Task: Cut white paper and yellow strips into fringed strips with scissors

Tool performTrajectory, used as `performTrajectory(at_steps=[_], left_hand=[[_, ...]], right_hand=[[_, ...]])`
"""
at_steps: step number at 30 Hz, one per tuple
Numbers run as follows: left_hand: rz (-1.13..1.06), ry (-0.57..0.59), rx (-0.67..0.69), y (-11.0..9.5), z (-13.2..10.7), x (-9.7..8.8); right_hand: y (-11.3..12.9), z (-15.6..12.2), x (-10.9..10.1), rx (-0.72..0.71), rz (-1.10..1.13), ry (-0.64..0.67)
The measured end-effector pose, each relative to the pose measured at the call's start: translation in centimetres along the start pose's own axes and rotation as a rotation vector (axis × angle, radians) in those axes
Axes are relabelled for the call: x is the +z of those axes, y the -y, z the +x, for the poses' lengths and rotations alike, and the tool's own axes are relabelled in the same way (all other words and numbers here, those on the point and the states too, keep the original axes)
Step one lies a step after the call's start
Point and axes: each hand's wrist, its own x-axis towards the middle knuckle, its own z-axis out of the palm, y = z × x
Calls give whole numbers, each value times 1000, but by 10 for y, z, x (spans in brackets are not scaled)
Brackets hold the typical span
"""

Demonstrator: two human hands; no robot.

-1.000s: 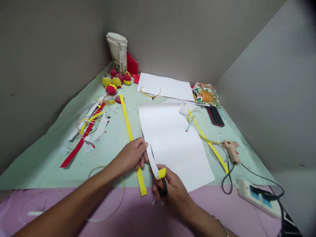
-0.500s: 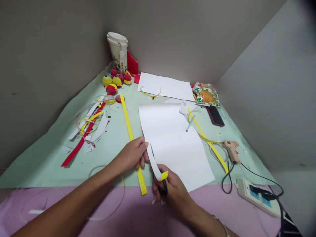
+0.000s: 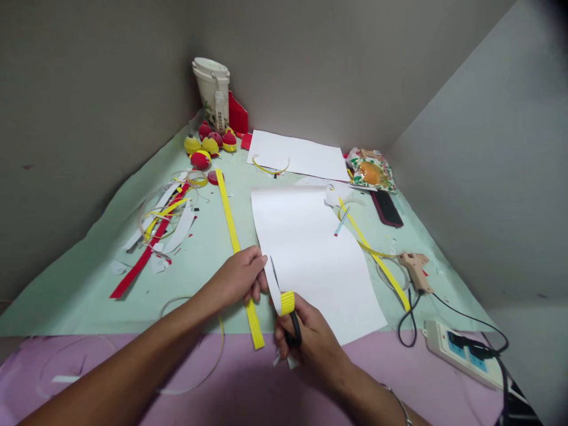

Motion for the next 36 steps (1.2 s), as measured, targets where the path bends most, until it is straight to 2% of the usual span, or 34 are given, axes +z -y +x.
performTrajectory(at_steps=[16,28,36], left_hand=[[14,-5,-17,-4,-2,1],[-20,-32,1,-1,0,0],[-12,-9,8,2,1,-2]], right_hand=[[-3,0,1,3,30,-16],[-3,-1,0,5,19,3],[-1,-1,2,15,11,0]])
